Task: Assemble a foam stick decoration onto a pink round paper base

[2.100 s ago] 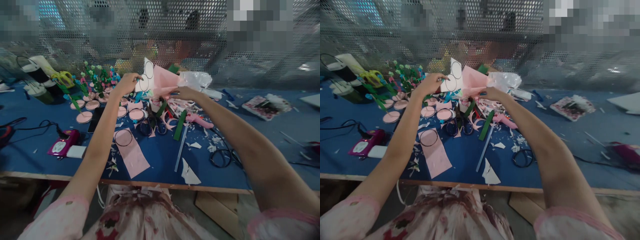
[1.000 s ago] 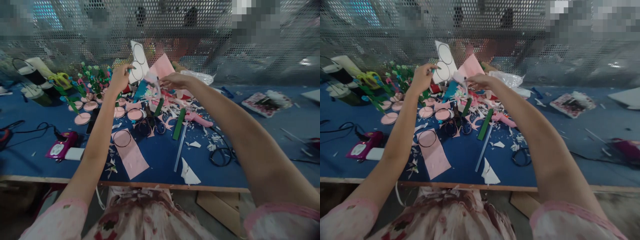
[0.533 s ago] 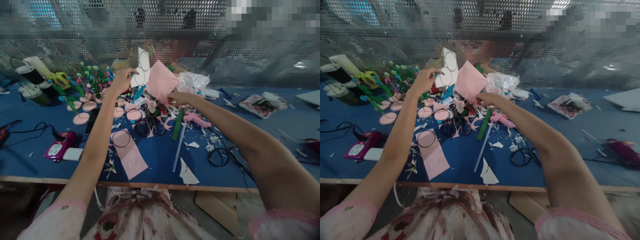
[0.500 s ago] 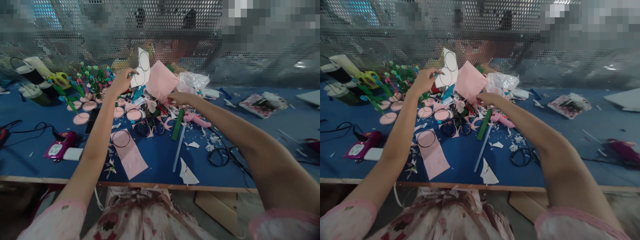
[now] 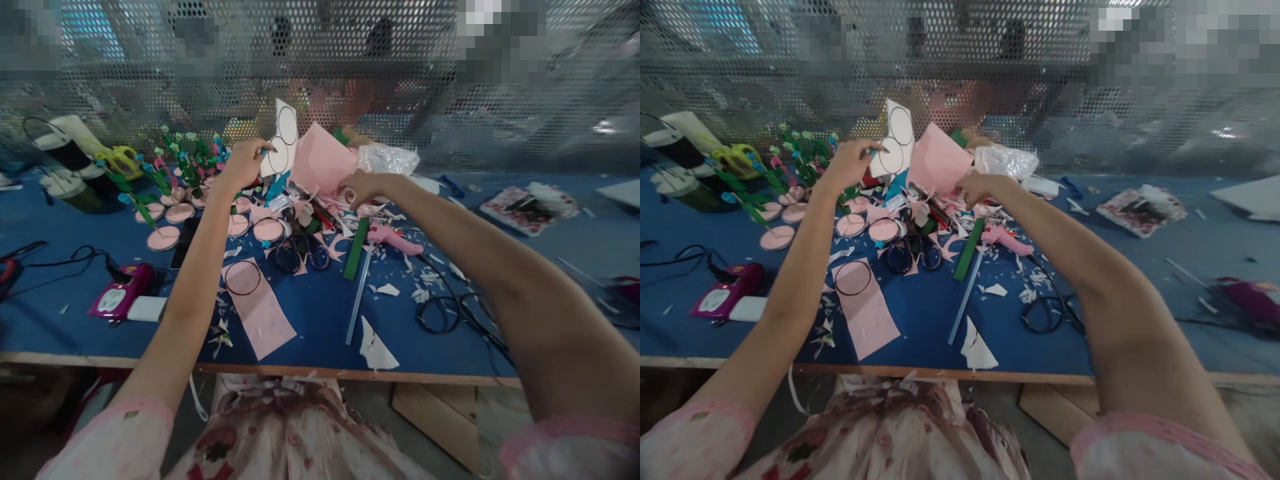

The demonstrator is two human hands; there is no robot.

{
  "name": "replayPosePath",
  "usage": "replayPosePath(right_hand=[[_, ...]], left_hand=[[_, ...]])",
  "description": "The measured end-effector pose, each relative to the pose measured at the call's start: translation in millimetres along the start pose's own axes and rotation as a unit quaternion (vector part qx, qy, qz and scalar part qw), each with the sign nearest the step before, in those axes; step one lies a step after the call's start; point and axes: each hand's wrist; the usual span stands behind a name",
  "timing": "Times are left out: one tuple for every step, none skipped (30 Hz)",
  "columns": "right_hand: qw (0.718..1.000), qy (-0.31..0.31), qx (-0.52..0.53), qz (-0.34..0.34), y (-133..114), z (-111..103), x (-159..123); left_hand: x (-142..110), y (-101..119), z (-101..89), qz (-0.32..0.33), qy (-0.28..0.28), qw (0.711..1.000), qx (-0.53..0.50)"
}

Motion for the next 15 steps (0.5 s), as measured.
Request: replayPosePath(right_hand=[[1.000,-0.005,-0.013,0.007,2,5,1],[1.000,-0.004,-0.012,0.012,4,9,2],[1.000,-0.002,-0.006,0.018,6,14,4],[1.000,-0.002,0.001,0.024,7,17,5],[1.000,-0.005,0.006,0.029,8,18,6],[0.999,-0.011,0.007,0.034,9,19,7],[0.999,-0.018,0.007,0.041,10,18,8],[0.998,-0.027,0.008,0.049,10,16,8],[0.998,-0.032,0.013,0.058,11,13,8],[0.997,-0.032,0.025,0.065,11,9,8],[0.996,-0.025,0.042,0.068,12,5,7],[0.996,-0.016,0.059,0.068,13,2,7],[0.996,-0.004,0.071,0.061,13,-1,7],[0.996,0.015,0.076,0.045,14,-2,7],[0.996,0.040,0.081,0.027,15,-3,6]], left_hand=[[0,0,0.9,-0.007,0.010,1.000,0.000],[0,1,1.9,-0.009,0.013,1.000,-0.001],[1,1,2.8,-0.010,0.013,1.000,-0.002],[1,0,3.6,-0.009,0.014,1.000,-0.002],[1,0,4.4,-0.008,0.015,1.000,-0.001],[1,-1,5.0,-0.006,0.015,1.000,0.000],[2,-1,5.6,-0.002,0.015,1.000,0.000],[2,-2,6.1,0.002,0.013,1.000,0.000],[2,-2,6.5,0.004,0.011,1.000,0.000],[3,-2,6.9,0.005,0.010,1.000,0.001],[3,-3,7.2,0.004,0.011,1.000,0.003],[4,-3,7.5,0.002,0.013,1.000,0.006],[4,-2,7.9,-0.001,0.016,1.000,0.010],[4,-2,8.2,-0.005,0.019,1.000,0.013],[4,-2,8.4,-0.006,0.019,1.000,0.016]])
Point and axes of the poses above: each hand's wrist, its own x-axis towards the middle knuckle, its own z-axis out of the palm, y = z × x, and after that the axes turned 15 degrees about x, right-handed
